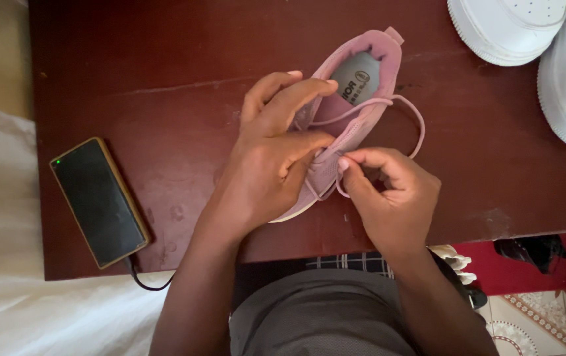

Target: The person removes the laces from a pink sneaker, then re-laces it by threading the laces through the eyelets and tying a knot. The person then repeats the process on the second pink sneaker.

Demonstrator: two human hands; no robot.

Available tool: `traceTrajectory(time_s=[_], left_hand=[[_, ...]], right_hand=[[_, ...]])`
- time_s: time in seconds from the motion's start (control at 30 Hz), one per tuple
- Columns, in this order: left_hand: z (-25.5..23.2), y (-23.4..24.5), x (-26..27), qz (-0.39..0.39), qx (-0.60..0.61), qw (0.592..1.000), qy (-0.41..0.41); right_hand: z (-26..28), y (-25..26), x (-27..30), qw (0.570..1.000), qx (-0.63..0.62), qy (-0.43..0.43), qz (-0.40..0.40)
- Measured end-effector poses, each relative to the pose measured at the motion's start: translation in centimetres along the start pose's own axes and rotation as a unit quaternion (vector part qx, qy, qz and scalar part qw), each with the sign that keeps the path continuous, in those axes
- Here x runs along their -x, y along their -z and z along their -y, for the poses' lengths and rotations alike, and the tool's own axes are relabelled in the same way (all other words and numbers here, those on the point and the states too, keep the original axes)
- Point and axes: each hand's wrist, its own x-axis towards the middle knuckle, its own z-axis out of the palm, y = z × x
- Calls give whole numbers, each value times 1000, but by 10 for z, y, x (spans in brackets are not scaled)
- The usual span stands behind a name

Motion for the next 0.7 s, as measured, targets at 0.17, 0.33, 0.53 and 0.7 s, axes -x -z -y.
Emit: traceTrajectory(time_s=[0.17,0.33,0.53,0.7], left_hand=[[-2,1,-3,5,0,1000,-1],[-1,2,-3,13,-3,1000,-4],[4,2,0,6,53,998,16],[9,-2,1,-45,51,998,14]], right_hand=[[-2,0,-1,999,-47,-2,28],[-2,5,-6,996,-69,-11,57],[14,17,-23,972,88,219,13],[20,20,-36,966,108,228,61]])
